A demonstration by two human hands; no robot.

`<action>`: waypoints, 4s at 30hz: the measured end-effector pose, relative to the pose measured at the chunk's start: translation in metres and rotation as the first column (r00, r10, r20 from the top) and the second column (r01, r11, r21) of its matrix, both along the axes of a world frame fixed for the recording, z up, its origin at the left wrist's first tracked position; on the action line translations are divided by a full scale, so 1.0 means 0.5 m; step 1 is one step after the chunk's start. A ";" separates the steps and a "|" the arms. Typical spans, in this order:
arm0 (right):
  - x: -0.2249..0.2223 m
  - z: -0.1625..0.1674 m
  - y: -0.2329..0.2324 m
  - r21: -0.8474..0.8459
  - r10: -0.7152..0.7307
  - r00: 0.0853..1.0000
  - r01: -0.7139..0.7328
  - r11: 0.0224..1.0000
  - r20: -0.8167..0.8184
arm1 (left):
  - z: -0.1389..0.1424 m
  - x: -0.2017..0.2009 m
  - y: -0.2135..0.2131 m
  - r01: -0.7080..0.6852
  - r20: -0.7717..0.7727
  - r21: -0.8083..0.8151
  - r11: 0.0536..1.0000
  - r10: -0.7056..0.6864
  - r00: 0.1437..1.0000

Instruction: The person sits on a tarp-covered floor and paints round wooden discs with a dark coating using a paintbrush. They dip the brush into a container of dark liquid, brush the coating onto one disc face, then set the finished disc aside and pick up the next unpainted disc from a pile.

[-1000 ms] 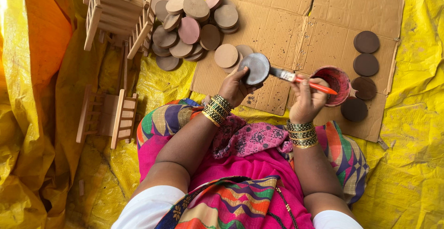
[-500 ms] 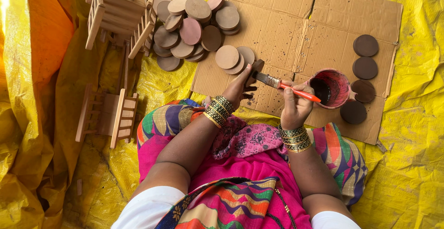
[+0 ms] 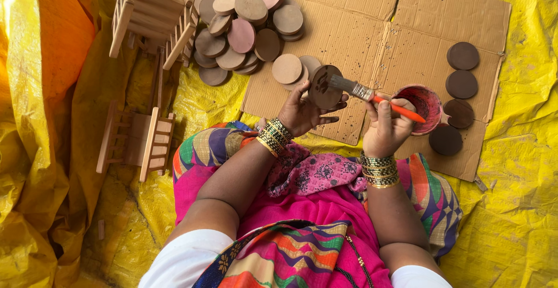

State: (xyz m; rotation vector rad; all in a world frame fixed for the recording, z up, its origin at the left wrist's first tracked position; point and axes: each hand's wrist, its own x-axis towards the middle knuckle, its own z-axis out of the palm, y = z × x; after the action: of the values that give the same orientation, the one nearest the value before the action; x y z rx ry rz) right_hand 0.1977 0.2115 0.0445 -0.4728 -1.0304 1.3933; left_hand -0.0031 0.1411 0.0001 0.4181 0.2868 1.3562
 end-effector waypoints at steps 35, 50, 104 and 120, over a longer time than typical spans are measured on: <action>0.058 -0.048 0.084 -0.349 0.339 0.934 -0.356 0.867 -0.110 | -0.024 -0.012 -0.005 -0.019 -0.099 0.034 0.999 0.022 0.995; 0.049 -0.054 0.081 -0.319 0.284 0.952 -0.307 0.897 -0.118 | -0.043 0.005 -0.001 0.039 -0.184 0.007 0.999 -0.037 0.982; 0.059 -0.060 0.079 -0.268 0.458 0.878 -0.479 0.836 -0.139 | -0.050 0.001 -0.002 0.129 -0.243 0.011 0.992 -0.123 0.962; 0.056 -0.050 0.058 -0.318 0.481 0.866 -0.498 0.807 -0.136 | -0.040 0.002 -0.010 0.131 -0.255 -0.024 0.991 -0.133 0.958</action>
State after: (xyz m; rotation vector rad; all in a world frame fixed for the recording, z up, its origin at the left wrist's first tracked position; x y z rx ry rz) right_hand 0.2259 0.2405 0.0196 -0.4373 -0.9029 2.0638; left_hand -0.0019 0.1362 -0.0197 0.5989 0.4687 1.1699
